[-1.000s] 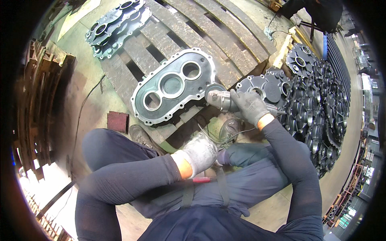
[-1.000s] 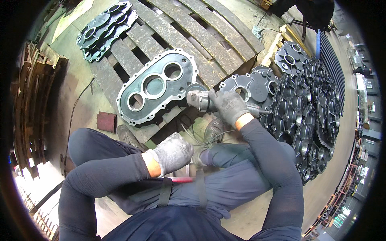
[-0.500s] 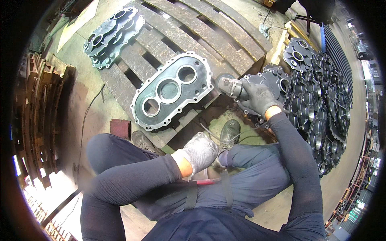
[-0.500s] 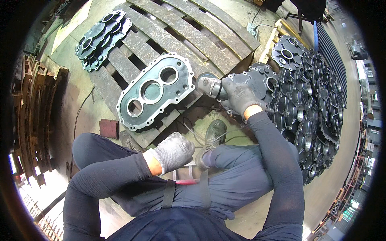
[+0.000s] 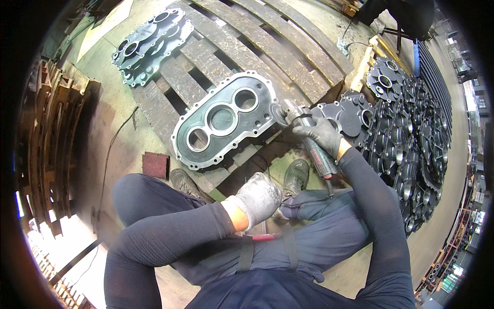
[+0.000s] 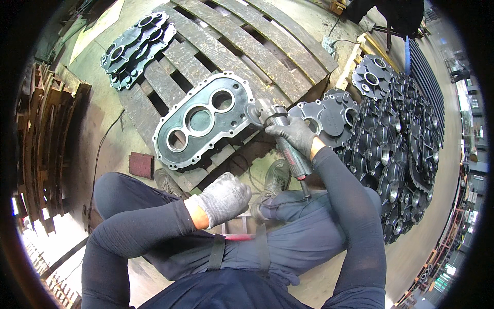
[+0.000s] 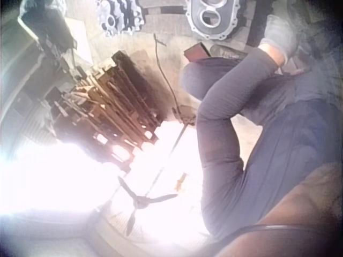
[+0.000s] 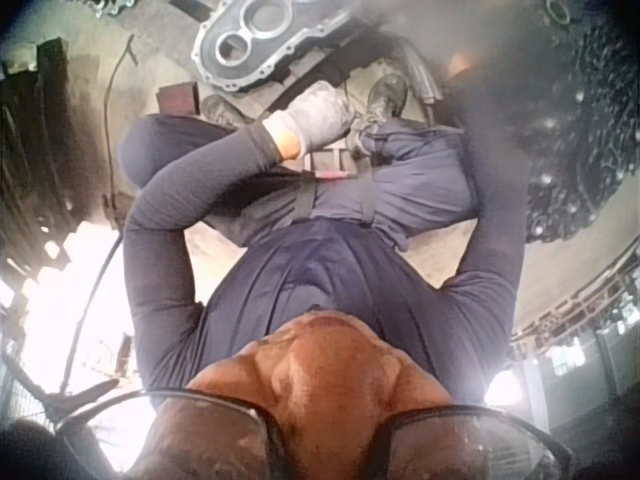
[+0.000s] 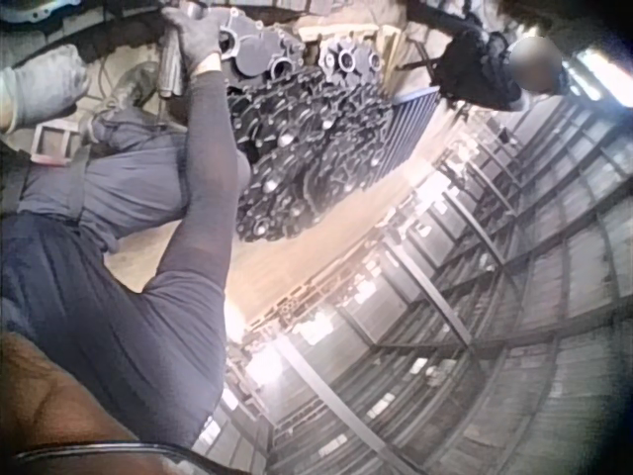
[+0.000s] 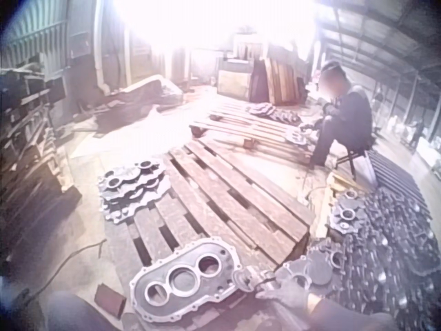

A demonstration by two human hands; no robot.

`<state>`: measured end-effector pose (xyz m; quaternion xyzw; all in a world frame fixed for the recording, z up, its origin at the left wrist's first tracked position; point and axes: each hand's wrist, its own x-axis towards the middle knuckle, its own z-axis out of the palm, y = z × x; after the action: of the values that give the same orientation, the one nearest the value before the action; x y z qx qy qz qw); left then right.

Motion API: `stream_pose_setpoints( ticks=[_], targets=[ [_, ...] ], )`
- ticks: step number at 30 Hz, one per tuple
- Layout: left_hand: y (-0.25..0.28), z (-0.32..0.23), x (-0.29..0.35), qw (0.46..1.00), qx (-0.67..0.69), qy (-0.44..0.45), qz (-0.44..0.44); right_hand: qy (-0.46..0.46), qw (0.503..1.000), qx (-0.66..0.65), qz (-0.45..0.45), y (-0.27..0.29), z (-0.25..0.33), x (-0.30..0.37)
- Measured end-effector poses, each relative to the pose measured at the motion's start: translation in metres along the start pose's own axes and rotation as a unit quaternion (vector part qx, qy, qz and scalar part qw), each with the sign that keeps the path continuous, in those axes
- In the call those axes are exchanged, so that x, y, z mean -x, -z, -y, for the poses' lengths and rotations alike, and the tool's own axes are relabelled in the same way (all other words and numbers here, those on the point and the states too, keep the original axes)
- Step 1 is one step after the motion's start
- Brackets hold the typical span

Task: The person sits on the floor and uses a handheld angle grinder to smooth the edges and surfaces of metal engine parts. They repeatedly reposition the parts on a wooden pallet, flip them over, and grind different sections before stacking the finished pieces.

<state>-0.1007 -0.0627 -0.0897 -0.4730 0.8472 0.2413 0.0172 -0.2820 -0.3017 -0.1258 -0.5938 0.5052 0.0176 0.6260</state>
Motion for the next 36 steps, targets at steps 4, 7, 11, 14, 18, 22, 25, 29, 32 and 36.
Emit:
stream_pose_setpoints(
  ticks=[4,7,11,14,18,22,25,29,32,36],
  targets=[
    [0.009,-0.002,-0.002,1.0,-0.007,-0.008,0.017,-0.029,0.999,-0.02,0.015,0.003,-0.003,0.001],
    [0.007,0.0,0.0,1.0,-0.006,0.004,0.026,-0.058,0.997,-0.04,0.042,0.001,0.003,0.015],
    [0.007,-0.003,-0.001,1.0,0.007,0.001,0.003,-0.055,0.994,-0.056,0.075,0.011,0.006,0.031],
    [0.006,-0.004,0.0,1.0,-0.005,-0.001,-0.01,-0.048,0.997,-0.032,0.049,0.016,0.006,0.026],
    [0.013,-0.002,0.0,1.0,0.019,0.004,-0.007,0.005,0.999,-0.043,-0.014,0.017,0.005,-0.007],
    [0.01,0.001,0.0,1.0,0.005,0.01,0.01,0.003,0.996,-0.086,-0.008,0.014,0.029,-0.032],
    [0.01,0.004,0.0,1.0,0.008,0.024,0.009,-0.025,0.999,-0.039,-0.009,0.018,0.026,-0.062],
    [0.006,0.009,0.006,0.999,0.019,0.037,0.001,-0.028,0.998,-0.054,0.001,0.009,0.035,-0.057],
    [0.008,0.006,0.006,0.999,0.022,0.021,-0.021,-0.052,0.995,-0.086,0.001,0.013,0.02,-0.043],
    [0.008,0.005,0.01,0.999,0.021,0.022,-0.02,-0.051,0.992,-0.116,0.018,-0.002,0.013,-0.017]
  ],
)
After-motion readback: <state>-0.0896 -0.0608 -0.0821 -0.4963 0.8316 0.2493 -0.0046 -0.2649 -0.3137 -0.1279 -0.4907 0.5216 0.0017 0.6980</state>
